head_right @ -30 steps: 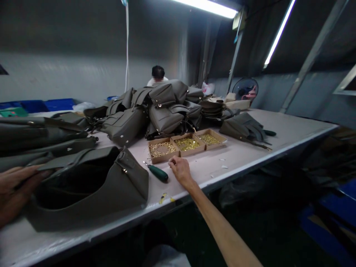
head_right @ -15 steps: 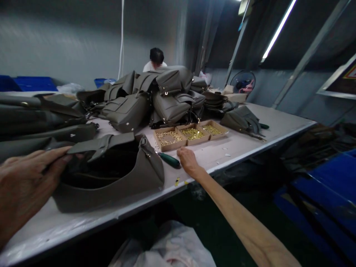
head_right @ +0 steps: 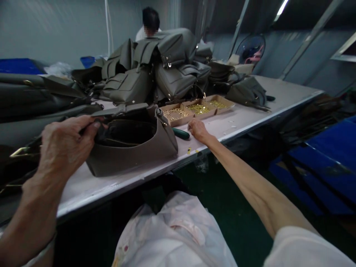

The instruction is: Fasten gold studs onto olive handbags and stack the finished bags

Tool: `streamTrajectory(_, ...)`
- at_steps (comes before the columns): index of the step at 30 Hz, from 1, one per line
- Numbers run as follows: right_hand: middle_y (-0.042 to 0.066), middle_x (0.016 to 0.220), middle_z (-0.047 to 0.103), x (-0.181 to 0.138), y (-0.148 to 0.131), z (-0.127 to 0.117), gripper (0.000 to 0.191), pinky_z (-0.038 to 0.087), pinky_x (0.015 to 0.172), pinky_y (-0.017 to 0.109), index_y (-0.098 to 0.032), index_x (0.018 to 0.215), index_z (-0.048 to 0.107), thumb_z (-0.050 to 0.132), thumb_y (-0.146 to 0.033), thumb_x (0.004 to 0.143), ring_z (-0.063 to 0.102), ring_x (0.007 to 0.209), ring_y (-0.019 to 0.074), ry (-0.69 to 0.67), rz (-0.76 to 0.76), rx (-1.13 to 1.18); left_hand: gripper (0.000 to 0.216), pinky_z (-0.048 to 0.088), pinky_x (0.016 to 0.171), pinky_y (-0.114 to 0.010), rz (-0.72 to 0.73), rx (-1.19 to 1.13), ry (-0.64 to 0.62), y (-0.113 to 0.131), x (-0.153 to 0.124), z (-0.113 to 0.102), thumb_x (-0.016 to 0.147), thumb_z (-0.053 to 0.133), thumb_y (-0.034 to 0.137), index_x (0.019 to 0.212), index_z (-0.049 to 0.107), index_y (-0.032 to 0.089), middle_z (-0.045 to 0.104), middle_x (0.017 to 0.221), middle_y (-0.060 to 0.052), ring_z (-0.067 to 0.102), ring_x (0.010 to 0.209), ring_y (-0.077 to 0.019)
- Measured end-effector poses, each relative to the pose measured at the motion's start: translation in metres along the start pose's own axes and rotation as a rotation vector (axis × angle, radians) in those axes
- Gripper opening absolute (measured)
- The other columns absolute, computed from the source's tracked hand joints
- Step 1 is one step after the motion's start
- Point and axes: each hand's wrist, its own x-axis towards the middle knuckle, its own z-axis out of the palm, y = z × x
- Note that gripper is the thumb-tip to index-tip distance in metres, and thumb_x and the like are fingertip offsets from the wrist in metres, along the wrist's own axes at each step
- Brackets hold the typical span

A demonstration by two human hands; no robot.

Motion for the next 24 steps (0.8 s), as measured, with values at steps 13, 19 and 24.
streamTrajectory(13, 0.006, 0.105, 0.062, -0.018, -0.003, -0.005, 0.022, 0.050, 0.085, 0.041, -0.013, 0.104, 0.061, 0.057, -0.031, 0.093, 0.060, 0.096, 0.0197, 0.035, 0.023, -0.024, 0.033, 0.037, 0.072, -0.033, -0.017, -0.089, -0.041, 0.007, -0.008, -0.008, 0.094, 0.034, 0.030, 0.101, 0.064, 0.020, 0.062, 0.083, -0.006, 0.058, 0.077, -0.0241)
streamTrajectory(19, 0.005, 0.097, 0.062, -0.014, 0.002, 0.007, 0.014, 0.047, 0.085, 0.038, -0.013, 0.094, 0.061, 0.056, -0.026, 0.092, 0.059, 0.093, 0.0186, 0.119, -0.007, 0.049, 0.027, 0.042, 0.077, -0.031, -0.095, -0.295, 0.011, 0.011, -0.002, -0.001, 0.090, 0.041, 0.025, 0.107, 0.062, 0.021, 0.070, 0.090, -0.004, 0.063, 0.083, -0.0218)
streamTrajectory(24, 0.008, 0.083, 0.065, -0.033, 0.001, -0.024, 0.014, 0.048, 0.073, 0.029, -0.015, 0.083, 0.059, 0.046, -0.014, 0.088, 0.061, 0.079, 0.0186, 0.216, -0.095, 0.217, 0.029, 0.042, 0.083, -0.033, -0.164, -0.395, 0.034, 0.012, 0.001, 0.001, 0.089, 0.045, 0.023, 0.114, 0.060, 0.023, 0.072, 0.090, -0.001, 0.064, 0.082, -0.0212)
